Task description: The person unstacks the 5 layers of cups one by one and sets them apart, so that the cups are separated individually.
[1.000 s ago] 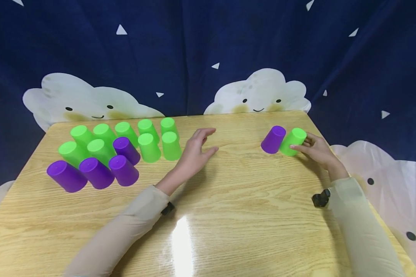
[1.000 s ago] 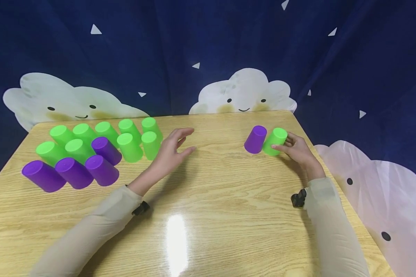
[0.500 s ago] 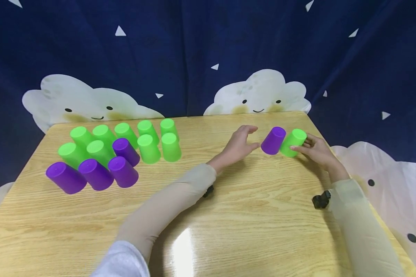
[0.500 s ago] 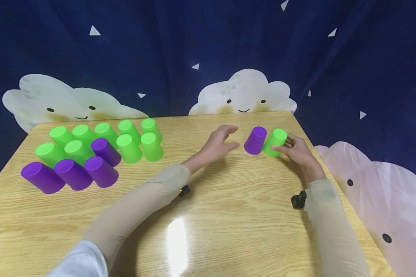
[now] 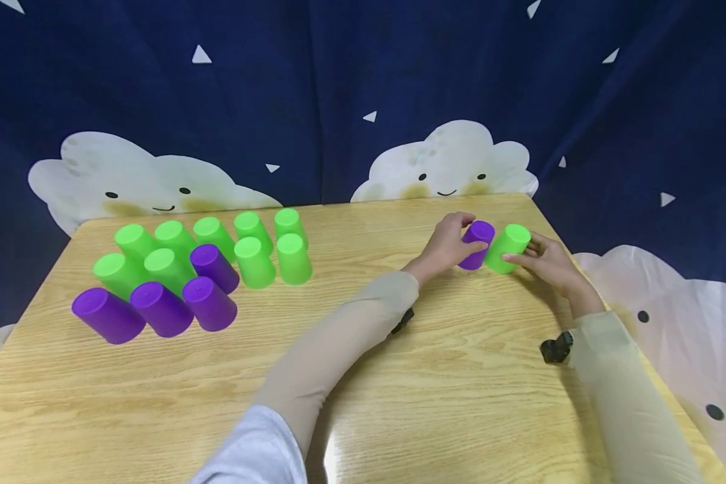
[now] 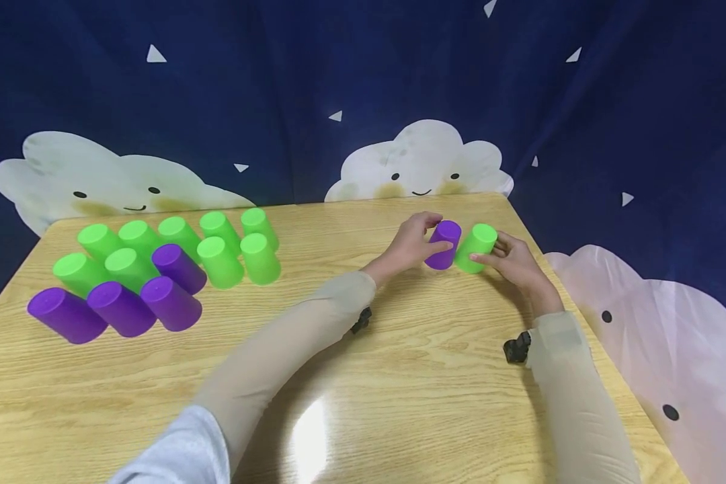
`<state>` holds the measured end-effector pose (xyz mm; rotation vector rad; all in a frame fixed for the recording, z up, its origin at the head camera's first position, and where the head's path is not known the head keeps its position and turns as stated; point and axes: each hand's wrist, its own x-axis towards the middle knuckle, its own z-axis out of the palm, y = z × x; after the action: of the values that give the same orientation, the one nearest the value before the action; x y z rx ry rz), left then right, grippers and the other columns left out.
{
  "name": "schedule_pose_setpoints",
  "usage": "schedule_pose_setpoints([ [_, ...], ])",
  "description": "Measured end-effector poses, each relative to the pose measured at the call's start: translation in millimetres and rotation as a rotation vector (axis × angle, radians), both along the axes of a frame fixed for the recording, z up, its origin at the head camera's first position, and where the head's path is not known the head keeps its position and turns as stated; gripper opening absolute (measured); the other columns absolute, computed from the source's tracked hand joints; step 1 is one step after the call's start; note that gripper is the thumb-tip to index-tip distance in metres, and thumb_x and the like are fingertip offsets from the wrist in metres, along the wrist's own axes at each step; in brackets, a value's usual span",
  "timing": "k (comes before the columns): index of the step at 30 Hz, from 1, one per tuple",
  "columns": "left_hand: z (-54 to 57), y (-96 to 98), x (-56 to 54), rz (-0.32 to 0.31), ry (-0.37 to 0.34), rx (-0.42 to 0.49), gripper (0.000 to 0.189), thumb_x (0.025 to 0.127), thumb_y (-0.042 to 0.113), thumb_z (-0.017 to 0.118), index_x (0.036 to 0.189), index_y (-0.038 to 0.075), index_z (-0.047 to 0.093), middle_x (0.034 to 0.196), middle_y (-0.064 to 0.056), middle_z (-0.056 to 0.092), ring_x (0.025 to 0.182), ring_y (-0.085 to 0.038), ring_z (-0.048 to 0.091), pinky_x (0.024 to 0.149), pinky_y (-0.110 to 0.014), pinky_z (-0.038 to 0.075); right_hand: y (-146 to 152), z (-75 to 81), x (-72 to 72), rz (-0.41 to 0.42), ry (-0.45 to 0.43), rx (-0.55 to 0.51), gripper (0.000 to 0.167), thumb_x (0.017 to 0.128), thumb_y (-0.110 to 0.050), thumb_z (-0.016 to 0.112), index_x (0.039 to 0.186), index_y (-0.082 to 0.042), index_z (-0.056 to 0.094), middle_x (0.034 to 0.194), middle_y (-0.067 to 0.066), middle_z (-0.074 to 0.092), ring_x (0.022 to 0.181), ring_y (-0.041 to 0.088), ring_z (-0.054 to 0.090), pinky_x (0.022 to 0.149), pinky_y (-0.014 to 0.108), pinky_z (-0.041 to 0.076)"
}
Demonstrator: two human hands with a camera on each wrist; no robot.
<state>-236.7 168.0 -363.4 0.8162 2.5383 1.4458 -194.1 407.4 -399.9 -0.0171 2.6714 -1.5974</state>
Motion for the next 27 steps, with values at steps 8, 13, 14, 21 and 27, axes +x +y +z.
schedule_pose_setpoints([
  [8, 0.0, 9.8, -1.6, 0.021, 0.005, -0.017, 0.054, 0.091, 0.018, 0.073, 0.137, 0.001, 0.051, 0.126, -0.011, 0.059, 0.114, -0.018, 0.058, 0.092, -0.018, 0.048, 1.1, 0.6, 1.4, 0.019, 0.015, 0.006, 0.069, 0.093, -0.023, 0.07, 0.146, 0.005, 0.037, 0.113, -0.016, 0.058, 0.101, -0.008, 0.056, 0.084, 0.01, 0.049],
  [13, -1.0, 10.4, -1.9, 0.025, -0.013, -0.008, 0.052, 0.091, 0.016, 0.072, 0.136, 0.001, 0.052, 0.126, -0.011, 0.06, 0.114, -0.018, 0.058, 0.093, -0.018, 0.048, 1.5, 0.0, 1.8, 0.02, 0.012, 0.012, 0.069, 0.094, -0.024, 0.069, 0.146, 0.006, 0.036, 0.113, -0.016, 0.057, 0.101, -0.009, 0.056, 0.084, 0.01, 0.049],
  [14, -1.3, 10.7, -2.0, 0.029, -0.017, -0.01, 0.052, 0.091, 0.017, 0.072, 0.136, 0.002, 0.052, 0.126, -0.01, 0.06, 0.114, -0.017, 0.058, 0.093, -0.017, 0.048, 1.5, -0.2, 1.9, 0.02, 0.01, 0.011, 0.07, 0.094, -0.024, 0.069, 0.147, 0.006, 0.036, 0.114, -0.015, 0.057, 0.101, -0.009, 0.056, 0.084, 0.01, 0.049],
  [21, -1.1, 10.2, -1.6, 0.036, -0.025, -0.014, 0.049, 0.091, 0.017, 0.072, 0.135, 0.003, 0.053, 0.125, -0.01, 0.061, 0.112, -0.017, 0.059, 0.091, -0.018, 0.05, 0.0, -0.3, 1.8, 0.019, 0.002, -0.002, 0.07, 0.093, -0.024, 0.07, 0.147, 0.005, 0.035, 0.115, -0.013, 0.058, 0.101, -0.008, 0.057, 0.084, 0.01, 0.05],
  [27, 2.6, 3.0, 0.6, 0.032, -0.016, -0.007, 0.049, 0.091, 0.016, 0.072, 0.134, 0.003, 0.054, 0.126, -0.01, 0.06, 0.113, -0.018, 0.059, 0.092, -0.019, 0.049, -0.1, 1.3, 1.1, 0.008, 0.0, -0.016, 0.069, 0.092, -0.02, 0.071, 0.146, 0.006, 0.037, 0.111, -0.017, 0.059, 0.099, -0.009, 0.057, 0.084, 0.01, 0.05],
])
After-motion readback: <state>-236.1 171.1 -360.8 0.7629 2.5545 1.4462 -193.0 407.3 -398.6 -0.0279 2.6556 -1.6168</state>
